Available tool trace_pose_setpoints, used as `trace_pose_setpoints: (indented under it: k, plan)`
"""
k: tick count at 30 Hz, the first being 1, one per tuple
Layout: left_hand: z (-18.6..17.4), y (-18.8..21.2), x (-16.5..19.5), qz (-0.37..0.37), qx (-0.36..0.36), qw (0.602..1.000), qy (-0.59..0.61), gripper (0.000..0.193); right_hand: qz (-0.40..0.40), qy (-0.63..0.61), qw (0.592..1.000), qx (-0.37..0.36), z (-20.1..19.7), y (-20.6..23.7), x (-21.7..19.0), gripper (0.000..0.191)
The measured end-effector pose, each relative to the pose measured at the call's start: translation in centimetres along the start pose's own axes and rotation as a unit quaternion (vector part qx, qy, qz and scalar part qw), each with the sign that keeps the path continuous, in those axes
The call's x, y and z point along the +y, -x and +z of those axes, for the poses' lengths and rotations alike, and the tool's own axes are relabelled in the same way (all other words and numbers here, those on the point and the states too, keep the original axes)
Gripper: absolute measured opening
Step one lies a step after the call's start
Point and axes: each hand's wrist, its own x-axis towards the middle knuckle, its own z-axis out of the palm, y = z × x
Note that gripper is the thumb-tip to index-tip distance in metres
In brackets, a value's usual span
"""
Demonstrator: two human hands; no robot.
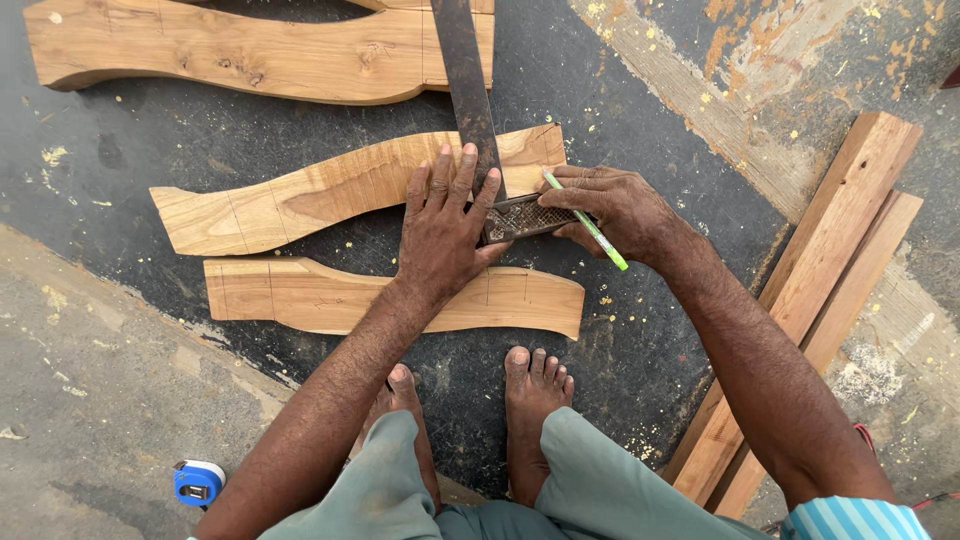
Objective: The person kneels on the workshop floor marking curved wooden furniture parts with a green pencil. They measure pieces with a folding ruler, align a try square and a rasp against the wood to guide straight lines, reposition each piece, and stack the marked parts together.
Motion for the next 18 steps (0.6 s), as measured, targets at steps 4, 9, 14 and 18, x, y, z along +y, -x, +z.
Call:
trace_pose_setpoints:
  k: [4,9,14,18]
  plan:
    - [0.6,0.3,0.0,-0.013,-0.007,1.000,-0.012,0.091,-0.006,0.020,1.000,0.001,-0.2,0.1,-0.3,0.050]
    - [0.6,0.3,-0.3,-0.003,0.015,1.000,0.002,0.093,0.010,0.027,1.000,-0.009,-0.1,0.0,-0.4,0.051]
    - [1.1,0.5,-0.8,0.004,0.015,1.000,0.023,0.094,0.010,0.030,0.999,-0.012,0.1,0.2,0.1,0.048]
    - [1.4,0.5,-1.0,0.005,0.024,1.000,0.014,0.093,0.003,0.023,1.000,-0.007,0.3,0.1,0.3,0.049]
